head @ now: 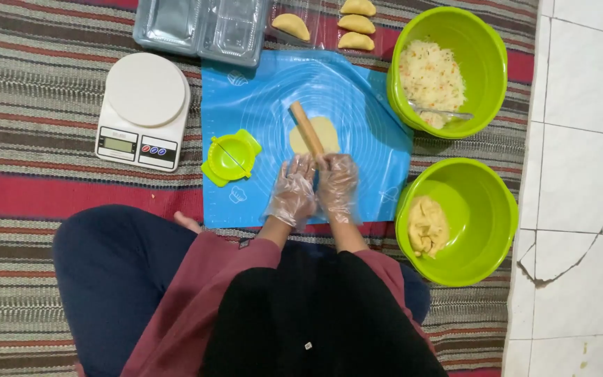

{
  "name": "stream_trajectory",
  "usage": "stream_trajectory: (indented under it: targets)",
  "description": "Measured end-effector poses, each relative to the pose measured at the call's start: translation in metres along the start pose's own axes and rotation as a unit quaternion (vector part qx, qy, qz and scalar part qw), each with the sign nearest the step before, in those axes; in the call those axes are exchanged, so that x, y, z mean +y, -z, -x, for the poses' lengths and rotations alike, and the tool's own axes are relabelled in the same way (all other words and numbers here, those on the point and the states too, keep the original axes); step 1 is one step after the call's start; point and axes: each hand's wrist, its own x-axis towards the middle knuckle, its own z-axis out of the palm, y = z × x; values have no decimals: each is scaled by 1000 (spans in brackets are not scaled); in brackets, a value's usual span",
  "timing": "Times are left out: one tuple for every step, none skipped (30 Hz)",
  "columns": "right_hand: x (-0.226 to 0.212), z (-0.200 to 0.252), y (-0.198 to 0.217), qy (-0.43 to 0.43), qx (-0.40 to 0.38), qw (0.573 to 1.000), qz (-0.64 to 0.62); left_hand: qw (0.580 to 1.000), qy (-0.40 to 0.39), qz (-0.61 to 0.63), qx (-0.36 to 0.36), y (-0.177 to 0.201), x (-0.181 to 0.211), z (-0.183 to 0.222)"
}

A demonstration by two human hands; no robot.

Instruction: Rolling out dough, adding filling, and sealing pastries using a manual mold while sitting on the floor.

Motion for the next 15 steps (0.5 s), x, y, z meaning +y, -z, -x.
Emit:
stream_trajectory:
  targets:
    - [2,3,-3,-1,0,1000,0,1000,0,-1,-1,-6,0,-3]
    - [3,4,-5,-27,-9,1000,-9,1000,0,-7,0,-10,-1,-6]
    - [4,6,-7,-52,-18,998,-17,1000,1,-12,0,-16,-1,-9]
    - [0,2,-4,-51,-18,998,-18,1000,2,-12,1,-6,0,-3]
    - [-5,-2,0,-45,-32,998,21,1000,1,7,8,4,1,3]
    - [-10,-3,4,-40,-46,996,59,1000,-1,25,13,12,2,10]
    - [-10,-6,7,-40,-47,996,58,1000,1,24,12,10,2,8]
    - [-9,-8,10,-12,-30,997,70,1000,1,21,19,7,3,6]
    - [-8,-10,13,16,-14,996,81,1000,2,17,26,4,3,4]
    - [-16,-14,20,18,-14,996,80,999,3,17,27,2,2,4]
    - [-25,-17,28,21,-16,996,85,1000,3,11,28,1,1,4]
    - [-32,-19,36,24,-18,995,90,1000,3,5,29,-1,1,4]
    - [-35,-20,37,25,-18,995,90,1000,4,6,30,-1,2,6]
    - [-39,-23,37,15,-12,995,94,999,3,0,37,1,2,7]
    - [-42,-26,37,4,-6,995,97,999,3,-6,45,3,2,8]
